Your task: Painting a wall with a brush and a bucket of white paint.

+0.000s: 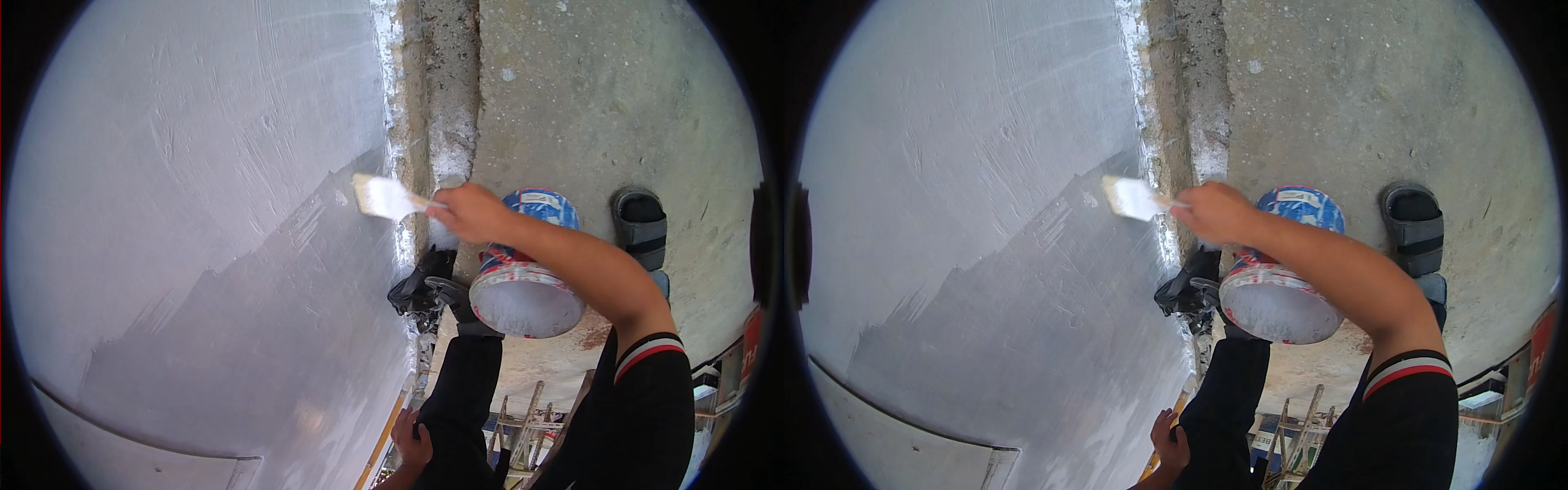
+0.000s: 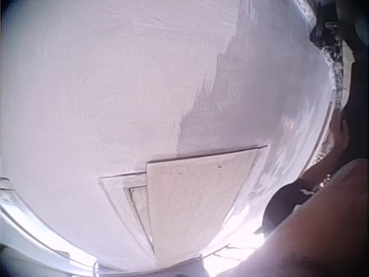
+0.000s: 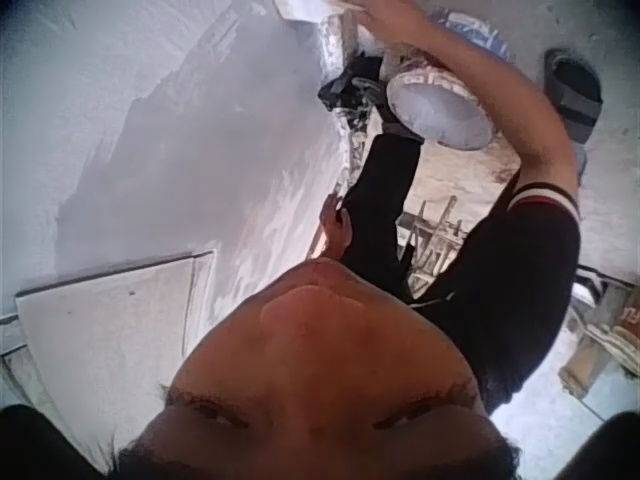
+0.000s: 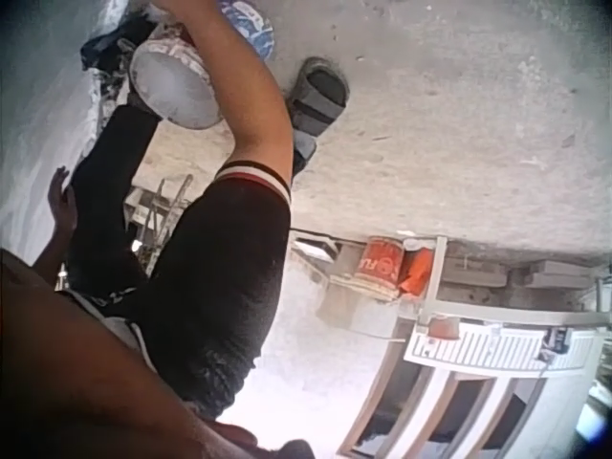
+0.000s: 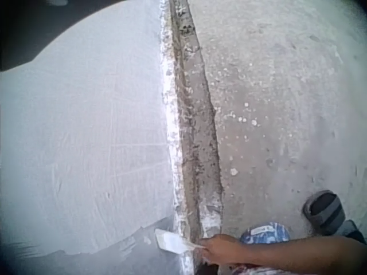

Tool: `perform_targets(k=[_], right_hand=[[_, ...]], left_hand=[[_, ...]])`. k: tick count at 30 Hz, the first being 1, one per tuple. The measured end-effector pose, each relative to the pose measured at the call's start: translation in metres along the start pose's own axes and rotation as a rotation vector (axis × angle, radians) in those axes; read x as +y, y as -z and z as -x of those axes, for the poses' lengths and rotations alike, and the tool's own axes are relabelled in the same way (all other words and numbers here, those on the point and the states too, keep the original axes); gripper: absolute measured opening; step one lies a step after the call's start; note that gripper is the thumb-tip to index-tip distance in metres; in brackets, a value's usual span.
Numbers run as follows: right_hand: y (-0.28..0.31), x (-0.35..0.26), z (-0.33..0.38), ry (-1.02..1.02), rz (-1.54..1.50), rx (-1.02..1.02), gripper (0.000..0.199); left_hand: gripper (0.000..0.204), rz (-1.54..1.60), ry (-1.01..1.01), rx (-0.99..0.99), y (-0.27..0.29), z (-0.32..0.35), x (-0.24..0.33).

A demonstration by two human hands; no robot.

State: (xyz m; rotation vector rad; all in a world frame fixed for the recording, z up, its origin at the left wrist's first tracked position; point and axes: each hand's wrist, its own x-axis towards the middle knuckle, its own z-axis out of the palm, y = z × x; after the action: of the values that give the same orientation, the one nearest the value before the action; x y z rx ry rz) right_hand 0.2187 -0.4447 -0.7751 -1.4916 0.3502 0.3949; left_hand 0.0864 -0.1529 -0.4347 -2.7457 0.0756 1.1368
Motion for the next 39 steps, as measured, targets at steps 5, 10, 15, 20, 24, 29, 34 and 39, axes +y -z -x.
perform_targets(k=[5, 10, 15, 20, 24, 29, 34, 39], right_hand=[[0.006, 0.012, -0.02, -0.201, 0.173, 0.112, 0.028], [-0.008, -0.015, -0.017, -0.131, 0.106, 0.043, 0.028], [0.003, -0.03, 0.008, -0.196, 0.243, -0.088, 0.032], [-0.007, -0.003, -0.027, -0.315, 0.267, -0.226, 0.031], [-0.029, -0.021, -0.021, -0.1, 0.12, -0.265, 0.031], [-0.018, -0.039, 0.001, -0.228, 0.214, -0.3, 0.031], [-0.023, -0.022, -0.035, -0.327, 0.221, -0.299, 0.03], [-0.013, -0.06, -0.001, -0.179, 0.085, -0.163, 0.03]], left_hand=[[0.031, -0.03, -0.04, 0.041, 0.0, -0.005, 0.001], [0.031, -0.004, -0.038, 0.037, 0.006, -0.004, -0.003], [0.032, -0.017, -0.015, 0.018, 0.01, -0.005, -0.005], [0.033, -0.005, -0.027, -0.008, 0.001, -0.007, -0.004], [0.035, -0.033, -0.025, -0.02, 0.006, -0.005, -0.005], [0.037, -0.029, 0.012, -0.043, 0.008, -0.002, -0.008], [0.037, 0.0, -0.003, -0.035, 0.002, -0.003, -0.006], [0.037, 0.003, 0.011, -0.02, 0.006, -0.001, -0.01]])
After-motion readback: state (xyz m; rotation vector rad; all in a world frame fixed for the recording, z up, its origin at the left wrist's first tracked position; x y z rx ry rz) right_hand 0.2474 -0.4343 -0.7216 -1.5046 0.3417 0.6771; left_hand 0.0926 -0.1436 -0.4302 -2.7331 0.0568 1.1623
